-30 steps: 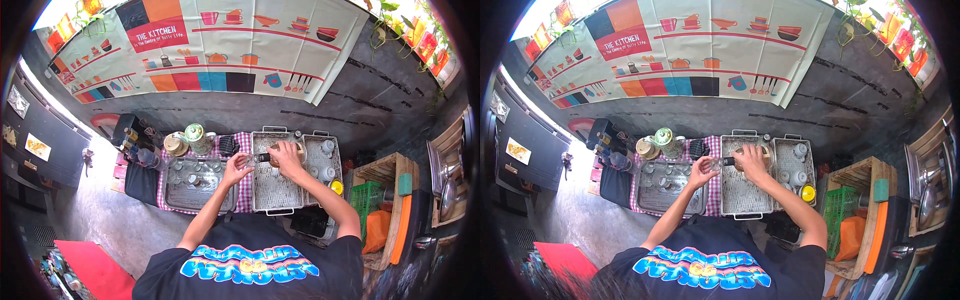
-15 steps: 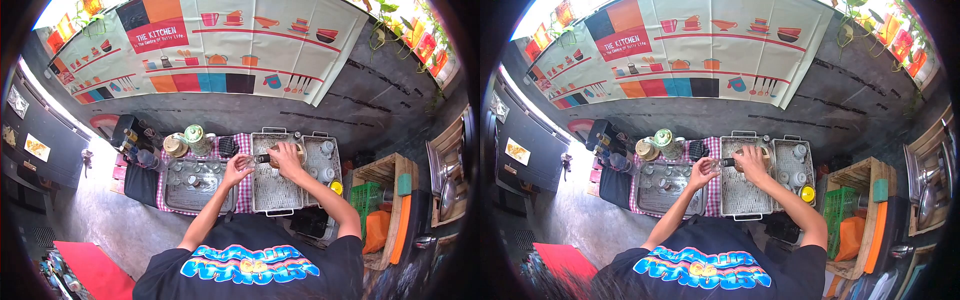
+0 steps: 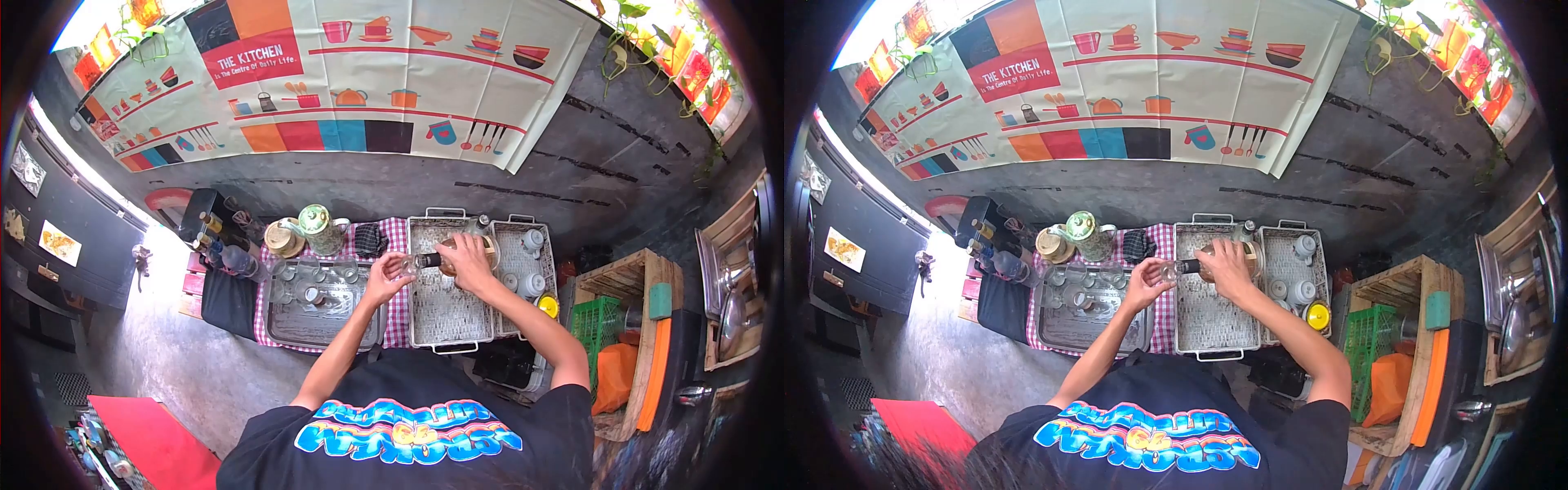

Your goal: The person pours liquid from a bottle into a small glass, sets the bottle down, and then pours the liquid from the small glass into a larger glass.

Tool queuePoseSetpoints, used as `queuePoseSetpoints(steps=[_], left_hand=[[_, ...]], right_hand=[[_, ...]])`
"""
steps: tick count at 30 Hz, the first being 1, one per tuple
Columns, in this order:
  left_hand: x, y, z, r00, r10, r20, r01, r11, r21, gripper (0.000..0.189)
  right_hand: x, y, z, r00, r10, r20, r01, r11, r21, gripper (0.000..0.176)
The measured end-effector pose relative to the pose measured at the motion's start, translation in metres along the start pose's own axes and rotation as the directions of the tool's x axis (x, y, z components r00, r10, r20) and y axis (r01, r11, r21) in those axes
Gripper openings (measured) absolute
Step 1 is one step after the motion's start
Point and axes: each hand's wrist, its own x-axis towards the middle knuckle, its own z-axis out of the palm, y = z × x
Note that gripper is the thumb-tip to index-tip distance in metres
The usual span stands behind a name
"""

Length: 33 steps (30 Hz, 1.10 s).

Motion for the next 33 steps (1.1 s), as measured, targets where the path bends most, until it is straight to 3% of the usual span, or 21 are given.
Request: queuePoseSetpoints(steps=[6,12,16,24,33], left_hand=[[0.003,-0.005,0.002,1.0,0.013,0.002,-0.013,1.0,-0.015,0.055],[0.007,-0.012,0.006,0.999,-0.003,-0.038,0.001,0.998,-0.056,0.058],[0.01,-0.013,0.01,0.998,-0.004,-0.059,0.002,1.0,-0.025,0.06],[0.023,-0.022,0.02,0.996,0.032,-0.078,-0.033,0.999,-0.018,0.056],[0.026,-0.026,0.031,0.99,0.018,-0.143,-0.018,1.0,0.003,0.056]], right_hand=[[-0.001,0.01,0.009,1.0,0.011,-0.012,-0.01,0.997,0.078,0.063],[-0.002,0.025,0.03,0.996,-0.004,-0.092,0.02,0.985,0.17,0.052],[-0.004,0.032,0.055,0.987,0.07,-0.147,-0.011,0.93,0.367,0.057],[-0.001,0.048,0.108,0.968,0.128,-0.215,0.024,0.807,0.591,0.068],[0.005,0.058,0.147,0.892,0.354,-0.282,-0.051,0.697,0.715,0.075]])
